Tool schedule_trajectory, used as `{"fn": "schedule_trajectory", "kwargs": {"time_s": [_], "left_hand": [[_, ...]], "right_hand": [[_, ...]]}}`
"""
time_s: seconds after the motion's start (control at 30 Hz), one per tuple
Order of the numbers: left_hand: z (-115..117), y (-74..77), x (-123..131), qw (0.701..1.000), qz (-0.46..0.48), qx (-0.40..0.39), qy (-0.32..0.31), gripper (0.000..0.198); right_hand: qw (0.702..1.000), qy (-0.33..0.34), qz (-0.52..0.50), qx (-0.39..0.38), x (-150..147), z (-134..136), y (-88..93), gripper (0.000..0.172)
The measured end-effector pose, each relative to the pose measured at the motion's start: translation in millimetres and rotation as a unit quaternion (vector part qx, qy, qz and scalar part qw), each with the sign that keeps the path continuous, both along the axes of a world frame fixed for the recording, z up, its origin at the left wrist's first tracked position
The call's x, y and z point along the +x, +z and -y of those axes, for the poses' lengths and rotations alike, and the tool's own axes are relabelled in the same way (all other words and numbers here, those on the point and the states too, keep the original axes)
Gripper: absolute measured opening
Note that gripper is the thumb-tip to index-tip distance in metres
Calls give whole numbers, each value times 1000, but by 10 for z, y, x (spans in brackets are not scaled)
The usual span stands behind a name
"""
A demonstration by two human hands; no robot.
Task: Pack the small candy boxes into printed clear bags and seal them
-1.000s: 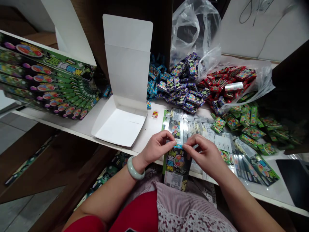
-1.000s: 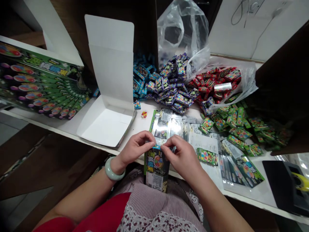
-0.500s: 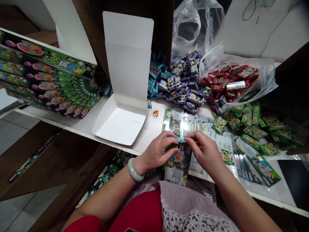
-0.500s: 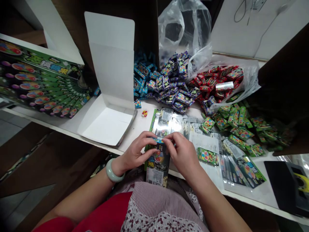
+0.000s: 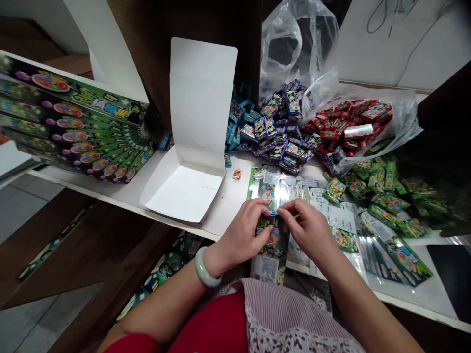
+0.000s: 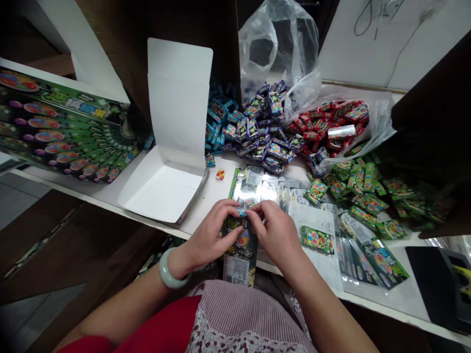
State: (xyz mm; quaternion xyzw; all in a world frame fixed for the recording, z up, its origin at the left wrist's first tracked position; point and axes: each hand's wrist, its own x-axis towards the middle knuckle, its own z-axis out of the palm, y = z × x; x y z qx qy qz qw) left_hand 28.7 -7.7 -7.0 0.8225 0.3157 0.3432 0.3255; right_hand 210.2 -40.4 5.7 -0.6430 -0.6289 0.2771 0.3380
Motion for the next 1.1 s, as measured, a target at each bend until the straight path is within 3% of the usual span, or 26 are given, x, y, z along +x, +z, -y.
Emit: {"fn": "schedule_trajectory", "kwargs": {"time_s": [0.2, 0.43, 0.63, 0.83, 1.1], "left_hand": [[30, 27, 88, 992, 78, -104, -7, 27], [45, 3, 133, 988, 84, -123, -31, 20], [61, -1, 168, 990, 83, -115, -28, 16], [45, 23, 184, 990, 75, -121, -20, 15], [30, -4, 191, 987, 80, -138, -22, 16]], "right_hand": [[994, -6, -100, -50, -30, -25, 62, 15], [964, 1, -261, -57, 66, -15, -67, 23], [979, 12, -191, -62, 167, 40, 21, 24], [970, 59, -179, -152, 307, 9, 111, 23], [995, 19, -78, -58, 221, 39, 81, 15]]}}
